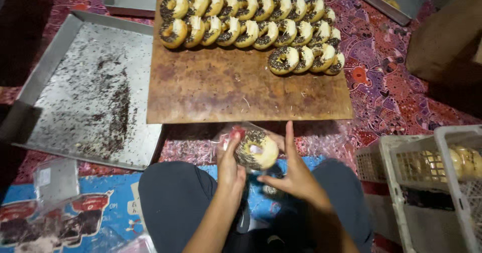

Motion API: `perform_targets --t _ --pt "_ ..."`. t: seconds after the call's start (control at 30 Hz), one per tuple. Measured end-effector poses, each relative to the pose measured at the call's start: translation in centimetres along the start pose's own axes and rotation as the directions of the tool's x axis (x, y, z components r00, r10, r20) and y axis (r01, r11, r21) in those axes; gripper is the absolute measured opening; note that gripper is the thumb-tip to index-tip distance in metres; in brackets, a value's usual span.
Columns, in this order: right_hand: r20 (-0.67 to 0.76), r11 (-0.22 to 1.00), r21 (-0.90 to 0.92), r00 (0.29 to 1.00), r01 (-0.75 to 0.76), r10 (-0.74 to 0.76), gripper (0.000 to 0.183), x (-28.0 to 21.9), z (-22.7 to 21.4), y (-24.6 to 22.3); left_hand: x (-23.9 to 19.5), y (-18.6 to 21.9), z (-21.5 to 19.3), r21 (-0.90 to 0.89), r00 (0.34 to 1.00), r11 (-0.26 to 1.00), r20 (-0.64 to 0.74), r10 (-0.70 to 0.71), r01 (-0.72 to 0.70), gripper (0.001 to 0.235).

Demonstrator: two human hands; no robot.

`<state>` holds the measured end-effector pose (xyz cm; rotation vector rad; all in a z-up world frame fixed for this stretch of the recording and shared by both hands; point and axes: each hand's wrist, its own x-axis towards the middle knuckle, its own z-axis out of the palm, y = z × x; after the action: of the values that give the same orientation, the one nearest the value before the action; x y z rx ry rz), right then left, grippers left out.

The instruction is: The person sits on the floor and individually places donuts into small plastic bags, then puts the sealed bags into a white plastic crate. The donuts are taken from a wooden board and arranged in the crate.

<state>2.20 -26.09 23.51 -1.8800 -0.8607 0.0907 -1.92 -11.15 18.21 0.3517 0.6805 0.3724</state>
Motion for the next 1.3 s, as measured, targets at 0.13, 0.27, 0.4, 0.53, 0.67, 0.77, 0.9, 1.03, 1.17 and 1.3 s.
perform_targets --t 0.13,0.27,0.4,0.53,0.67,0.77,0.9,1.03,1.17,1.3 --pt "-0.104 0.983 -0.17 0.993 -0.07 0.053 0.133 -0.6 -1.0 -3.1 -0.9 -2.9 0.0 -0.102 0.998 0.993 0.021 -0.052 0.054 0.033" --pt "-0.304 0.986 -0.161 0.953 -0.051 0.0 0.106 -2.2 -1.9 -3.4 0.7 -3.3 -1.4 -0.03 0.981 0.988 0.127 -0.15 0.155 0.036" --pt "-0.046 0.882 -0.452 0.984 0.134 -0.173 0.03 -3.9 -3.5 -1.5 -1.7 -2.3 -5.1 0.404 0.929 0.912 0.359 -0.085 -0.073 0.066" --pt "0.123 0.923 -0.298 0.949 -0.245 0.291 0.018 -2.8 -4.7 -1.6 -5.1 0.2 -5.1 0.317 0.297 -0.122 0.942 0.159 -0.94 0.051" --pt "-0.076 0.851 -0.443 0.934 0.282 -0.35 0.034 -4.5 -4.8 -4.3 -8.5 0.8 -3.5 0.531 0.834 0.791 0.55 -0.048 -0.304 0.028" --pt "0.32 0.649 -0.498 0.817 0.576 -0.48 0.033 -5.3 -6.2 -6.2 -11.7 1.8 -2.5 0.776 0.798 0.478 0.56 -0.224 -0.411 0.03" --pt "0.405 0.572 -0.572 0.809 0.588 -0.427 0.018 -2.7 -10.4 -5.0 -16.5 5.5 -1.2 0.796 0.785 -0.131 0.532 -0.316 -0.592 0.028" --pt "0.37 0.349 -0.873 0.929 0.342 0.013 0.105 -2.5 -11.5 -1.8 -17.4 8.5 -1.0 0.739 0.693 0.073 0.657 -0.296 -0.669 0.027" --pt "0.835 0.984 -0.133 0.548 0.121 0.046 0.052 -9.1 -3.6 0.1 -14.5 7.1 -2.3 0.21 0.182 0.072 0.942 -0.281 -0.975 0.015" --pt "0.449 0.824 0.396 0.868 -0.406 0.212 0.044 -12.0 2.2 -2.6 -12.8 5.4 -4.7 0.285 0.542 0.935 0.83 -0.131 -0.21 0.056"
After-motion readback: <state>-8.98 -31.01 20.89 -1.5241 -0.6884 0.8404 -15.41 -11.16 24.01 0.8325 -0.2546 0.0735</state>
